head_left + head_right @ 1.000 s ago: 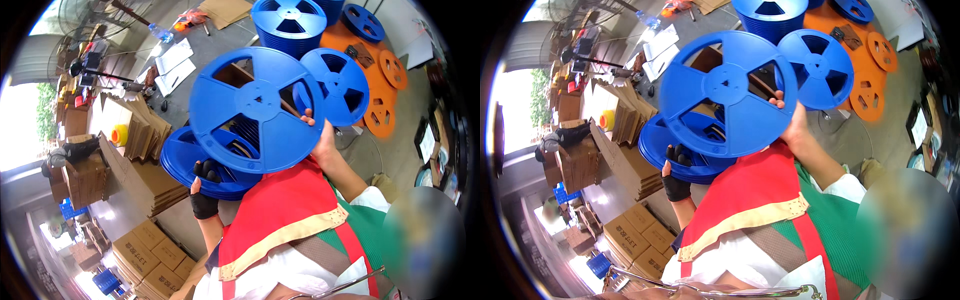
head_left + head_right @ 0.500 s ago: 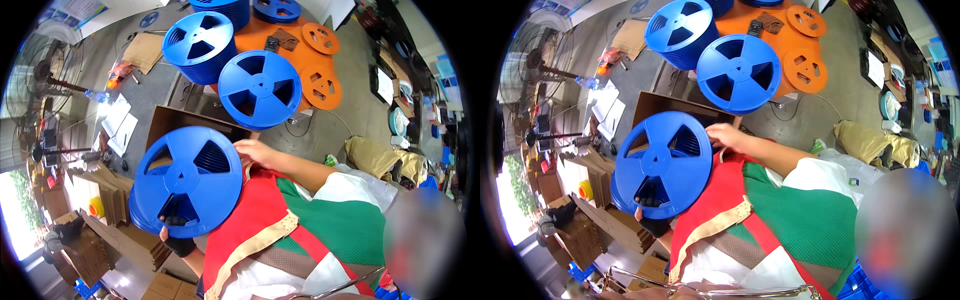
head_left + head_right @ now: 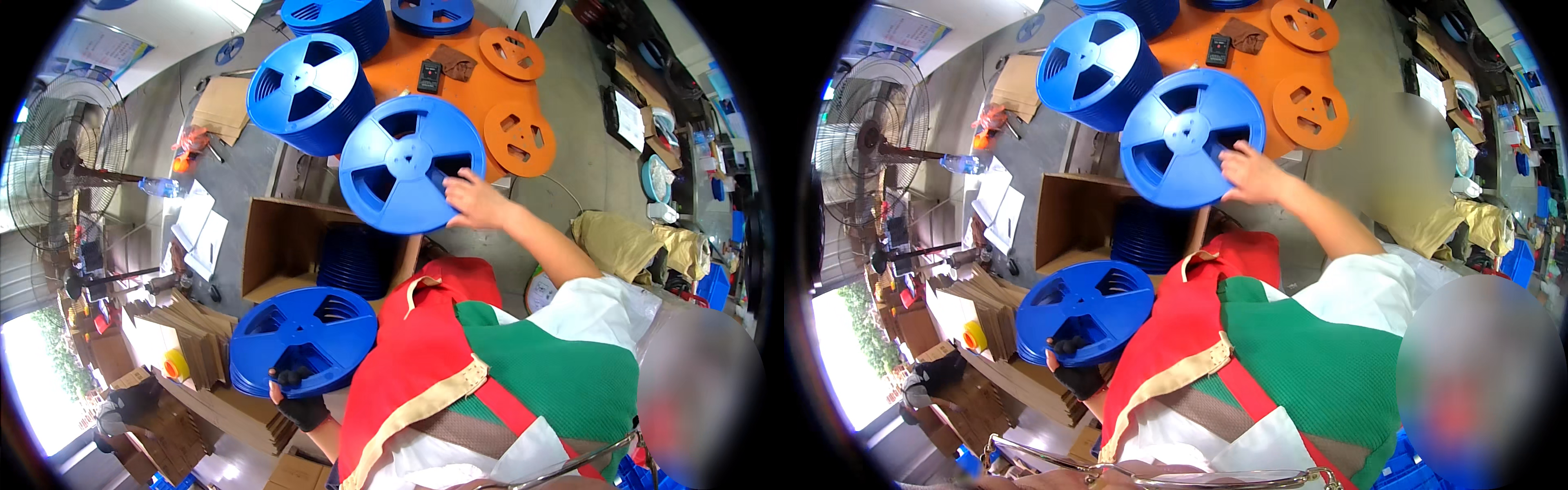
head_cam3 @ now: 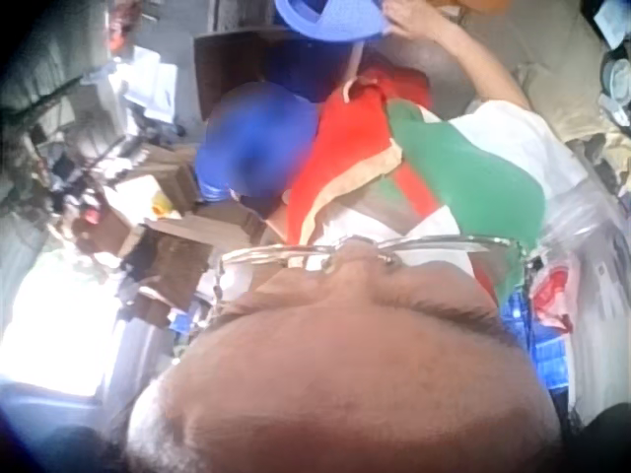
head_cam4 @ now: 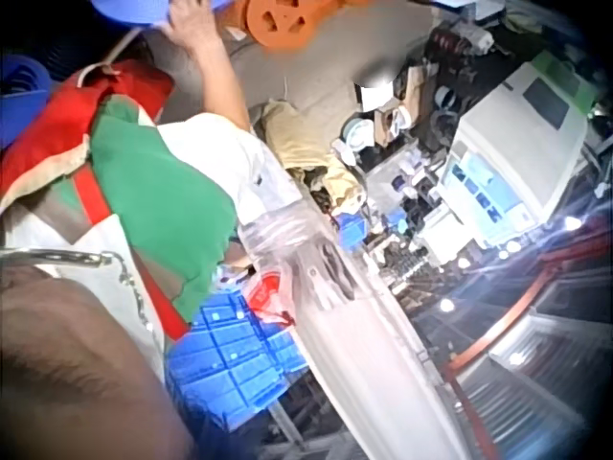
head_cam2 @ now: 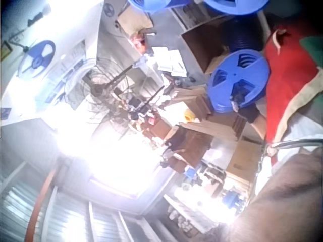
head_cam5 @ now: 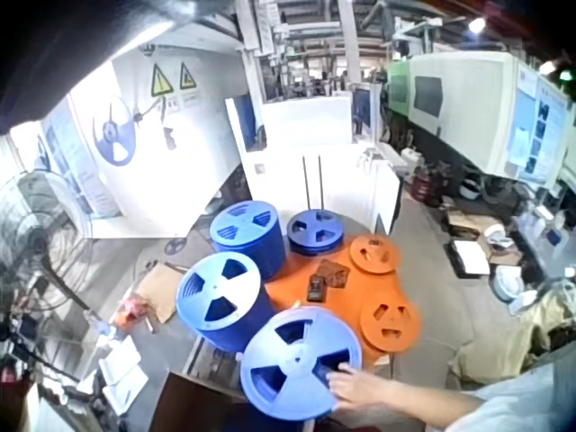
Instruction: The person picks up blue plastic reels from a table and places them one by one into a cardboard box.
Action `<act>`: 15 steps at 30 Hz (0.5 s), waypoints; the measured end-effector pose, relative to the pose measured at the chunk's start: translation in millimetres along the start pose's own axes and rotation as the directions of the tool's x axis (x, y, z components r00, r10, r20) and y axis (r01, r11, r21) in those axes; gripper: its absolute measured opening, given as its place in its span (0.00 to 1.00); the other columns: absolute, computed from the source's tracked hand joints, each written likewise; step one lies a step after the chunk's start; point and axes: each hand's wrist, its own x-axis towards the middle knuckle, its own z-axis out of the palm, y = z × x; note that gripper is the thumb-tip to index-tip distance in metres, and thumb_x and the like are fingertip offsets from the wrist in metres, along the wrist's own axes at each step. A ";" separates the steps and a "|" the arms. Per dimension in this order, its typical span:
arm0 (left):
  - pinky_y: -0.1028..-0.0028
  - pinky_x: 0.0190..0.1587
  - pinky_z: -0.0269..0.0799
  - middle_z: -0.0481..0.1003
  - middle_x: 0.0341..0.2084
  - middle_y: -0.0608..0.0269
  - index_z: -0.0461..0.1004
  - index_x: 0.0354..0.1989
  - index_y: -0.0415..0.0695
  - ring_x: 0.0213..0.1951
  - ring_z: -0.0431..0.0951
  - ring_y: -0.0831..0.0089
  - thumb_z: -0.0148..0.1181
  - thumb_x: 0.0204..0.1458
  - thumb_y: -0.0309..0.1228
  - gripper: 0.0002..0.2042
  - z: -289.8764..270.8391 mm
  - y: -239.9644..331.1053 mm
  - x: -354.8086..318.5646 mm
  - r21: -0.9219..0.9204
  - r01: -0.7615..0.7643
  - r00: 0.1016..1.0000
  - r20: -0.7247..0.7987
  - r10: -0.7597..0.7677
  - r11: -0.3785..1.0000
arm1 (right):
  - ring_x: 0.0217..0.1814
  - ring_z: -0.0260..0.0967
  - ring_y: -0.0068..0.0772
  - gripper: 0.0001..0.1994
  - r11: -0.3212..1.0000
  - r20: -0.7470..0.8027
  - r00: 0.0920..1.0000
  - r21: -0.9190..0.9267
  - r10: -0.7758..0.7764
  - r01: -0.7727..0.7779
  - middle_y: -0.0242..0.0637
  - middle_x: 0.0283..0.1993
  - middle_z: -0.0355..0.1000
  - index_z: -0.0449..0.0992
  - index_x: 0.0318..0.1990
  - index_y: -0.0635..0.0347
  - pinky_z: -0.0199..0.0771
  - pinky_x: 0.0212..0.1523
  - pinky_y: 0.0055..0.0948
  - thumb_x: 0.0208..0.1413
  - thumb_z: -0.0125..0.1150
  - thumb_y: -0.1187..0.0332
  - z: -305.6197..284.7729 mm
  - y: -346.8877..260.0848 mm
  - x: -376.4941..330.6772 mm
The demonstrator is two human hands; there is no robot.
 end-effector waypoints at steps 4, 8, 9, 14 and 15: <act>0.73 0.39 0.64 0.71 0.25 0.70 0.67 0.43 0.45 0.27 0.68 0.76 0.53 0.47 0.30 0.14 9.5 -8.7 2.0 0.025 0.029 0.999 -0.044 -0.028 0.999 | 0.42 0.68 0.43 0.19 0.949 -0.472 0.869 0.315 0.148 0.009 0.43 0.33 0.69 0.70 0.28 0.65 0.65 0.48 0.39 0.44 0.60 0.54 -45.5 -59.0 21.5; 0.68 0.45 0.67 0.73 0.36 0.65 0.66 0.47 0.45 0.38 0.72 0.70 0.52 0.46 0.30 0.17 12.1 -10.0 4.5 0.064 0.089 0.995 0.039 -0.092 0.994 | 0.21 0.65 0.32 0.23 -0.344 0.125 0.690 0.920 0.713 0.190 0.37 0.19 0.65 0.67 0.25 0.62 0.69 0.28 0.32 0.59 0.38 0.51 -45.9 -75.9 34.6; 0.68 0.45 0.67 0.73 0.38 0.64 0.66 0.48 0.45 0.39 0.72 0.69 0.52 0.47 0.30 0.17 15.5 -12.5 5.5 0.040 0.112 0.992 0.050 -0.114 0.993 | 0.17 0.63 0.32 0.25 -0.567 0.298 0.694 0.802 0.655 0.190 0.35 0.16 0.64 0.67 0.25 0.61 0.68 0.25 0.32 0.60 0.34 0.49 -43.9 -76.5 38.8; 0.65 0.49 0.64 0.66 0.49 0.60 0.64 0.50 0.45 0.49 0.66 0.64 0.53 0.48 0.35 0.20 19.0 -12.4 4.6 0.074 0.073 0.988 0.131 -0.082 0.995 | 0.14 0.54 0.24 0.18 -0.928 0.645 0.716 0.373 0.268 0.011 0.28 0.14 0.57 0.67 0.25 0.58 0.61 0.23 0.29 0.54 0.40 0.53 -19.2 -92.1 68.7; 0.64 0.50 0.63 0.65 0.50 0.60 0.64 0.51 0.45 0.49 0.65 0.63 0.53 0.48 0.36 0.21 24.3 -14.9 2.1 0.066 0.066 0.992 0.100 -0.072 0.996 | 0.14 0.53 0.23 0.19 -0.944 0.655 0.725 0.329 0.212 -0.020 0.28 0.14 0.56 0.67 0.25 0.58 0.60 0.23 0.28 0.54 0.40 0.52 -14.0 -97.1 73.9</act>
